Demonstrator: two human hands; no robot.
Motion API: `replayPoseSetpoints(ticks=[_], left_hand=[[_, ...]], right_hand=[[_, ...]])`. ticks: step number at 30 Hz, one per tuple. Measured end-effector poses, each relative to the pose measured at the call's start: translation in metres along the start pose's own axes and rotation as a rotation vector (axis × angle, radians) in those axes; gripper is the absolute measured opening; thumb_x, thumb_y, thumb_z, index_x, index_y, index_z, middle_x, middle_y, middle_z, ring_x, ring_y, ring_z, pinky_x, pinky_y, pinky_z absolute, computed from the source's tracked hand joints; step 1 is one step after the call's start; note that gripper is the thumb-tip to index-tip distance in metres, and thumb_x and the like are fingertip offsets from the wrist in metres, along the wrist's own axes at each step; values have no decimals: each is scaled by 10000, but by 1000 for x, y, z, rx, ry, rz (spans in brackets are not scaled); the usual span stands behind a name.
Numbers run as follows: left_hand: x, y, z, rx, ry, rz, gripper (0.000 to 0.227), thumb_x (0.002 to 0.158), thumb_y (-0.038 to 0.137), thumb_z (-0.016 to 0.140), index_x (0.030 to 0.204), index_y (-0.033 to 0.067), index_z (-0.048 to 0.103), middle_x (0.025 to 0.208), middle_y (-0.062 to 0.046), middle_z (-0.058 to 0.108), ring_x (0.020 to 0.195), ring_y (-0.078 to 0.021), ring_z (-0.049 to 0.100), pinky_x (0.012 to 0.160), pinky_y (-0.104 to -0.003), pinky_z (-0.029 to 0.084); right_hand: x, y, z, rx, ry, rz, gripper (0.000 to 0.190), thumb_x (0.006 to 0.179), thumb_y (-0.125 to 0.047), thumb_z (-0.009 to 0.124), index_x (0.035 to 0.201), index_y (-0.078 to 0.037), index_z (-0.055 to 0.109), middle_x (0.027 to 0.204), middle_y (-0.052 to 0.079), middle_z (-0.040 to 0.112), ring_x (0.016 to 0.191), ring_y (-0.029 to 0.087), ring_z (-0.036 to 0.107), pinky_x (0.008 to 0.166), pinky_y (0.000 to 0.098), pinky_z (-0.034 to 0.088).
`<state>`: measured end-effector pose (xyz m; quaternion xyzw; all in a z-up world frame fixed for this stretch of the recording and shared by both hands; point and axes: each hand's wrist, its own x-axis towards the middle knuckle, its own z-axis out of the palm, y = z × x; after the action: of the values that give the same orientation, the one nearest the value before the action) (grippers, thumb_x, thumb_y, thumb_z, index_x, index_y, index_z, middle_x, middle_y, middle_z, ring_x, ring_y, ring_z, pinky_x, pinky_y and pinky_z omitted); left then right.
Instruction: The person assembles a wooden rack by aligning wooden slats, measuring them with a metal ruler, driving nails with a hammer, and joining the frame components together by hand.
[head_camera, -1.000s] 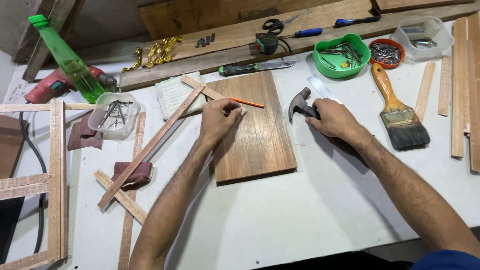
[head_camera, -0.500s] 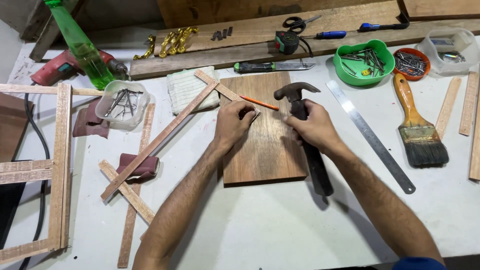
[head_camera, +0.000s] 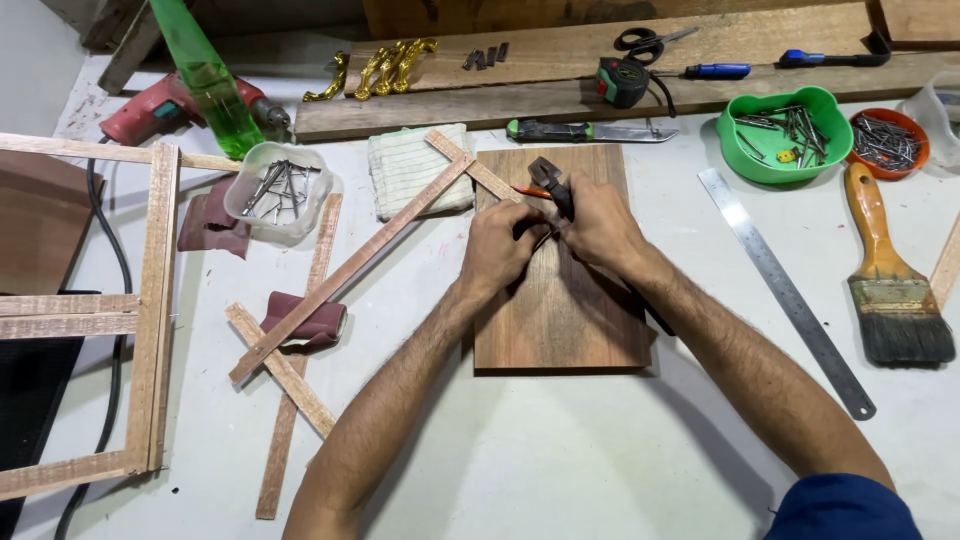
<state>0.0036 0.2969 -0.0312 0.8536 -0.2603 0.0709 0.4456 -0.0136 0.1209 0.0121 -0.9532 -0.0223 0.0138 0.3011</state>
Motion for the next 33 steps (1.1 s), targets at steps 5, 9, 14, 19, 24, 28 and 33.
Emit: replayPoseSetpoints(ticks=[5, 9, 14, 19, 24, 28, 33], left_hand=[[3, -14, 10, -14, -57, -94, 119, 858, 108, 794, 973, 129, 819, 965, -98, 771, 846, -207, 741, 785, -373, 618], [4, -5, 0, -41, -94, -87, 104, 874, 137, 799, 961, 80, 791, 951, -100, 771, 836, -205, 753, 767, -367, 633], [2, -6, -1, -61, -77, -42, 97, 893, 128, 782, 961, 59, 788, 940, -110, 762, 842, -206, 748, 768, -355, 629], [0, -3, -5, -76, -77, 8, 107, 889, 121, 773, 973, 55, 784, 931, -110, 759, 853, -208, 742, 774, -355, 628], [-3, 2, -7, -100, -27, -1, 108, 933, 119, 730, 1022, 84, 782, 966, -75, 776, 873, -169, 739, 821, -343, 608], [-6, 9, -12, 53, 36, 133, 124, 887, 164, 771, 985, 92, 797, 925, -55, 796, 855, -196, 681, 814, -375, 543], [-7, -2, -4, 122, 6, 107, 126, 940, 225, 758, 1001, 119, 788, 912, -29, 788, 918, -175, 641, 905, -390, 482]], right_hand=[[10, 12, 9, -68, -32, -89, 312, 863, -145, 817, 1023, -14, 583, 799, 127, 691, 683, 241, 688, 622, 389, 623], [7, 14, 4, -36, -56, -58, 335, 811, -51, 811, 1053, -20, 581, 817, 147, 721, 740, 263, 735, 686, 390, 635], [4, 10, 0, -48, -31, -71, 339, 796, -43, 829, 1024, 2, 582, 829, 172, 723, 768, 298, 748, 681, 407, 635], [5, 21, 6, -28, 18, -88, 314, 779, 10, 805, 1024, 14, 609, 847, 172, 744, 789, 287, 759, 698, 392, 633], [-4, -3, -11, 147, -39, 74, 330, 805, -54, 803, 1088, -5, 641, 903, 126, 780, 756, 247, 781, 691, 373, 642], [5, 26, 0, 62, 60, -115, 330, 753, -50, 857, 1024, 14, 678, 866, 146, 771, 772, 226, 752, 727, 368, 620], [14, 43, 8, 136, -31, 26, 271, 772, -125, 891, 963, -36, 721, 863, 90, 765, 714, 165, 733, 651, 328, 621]])
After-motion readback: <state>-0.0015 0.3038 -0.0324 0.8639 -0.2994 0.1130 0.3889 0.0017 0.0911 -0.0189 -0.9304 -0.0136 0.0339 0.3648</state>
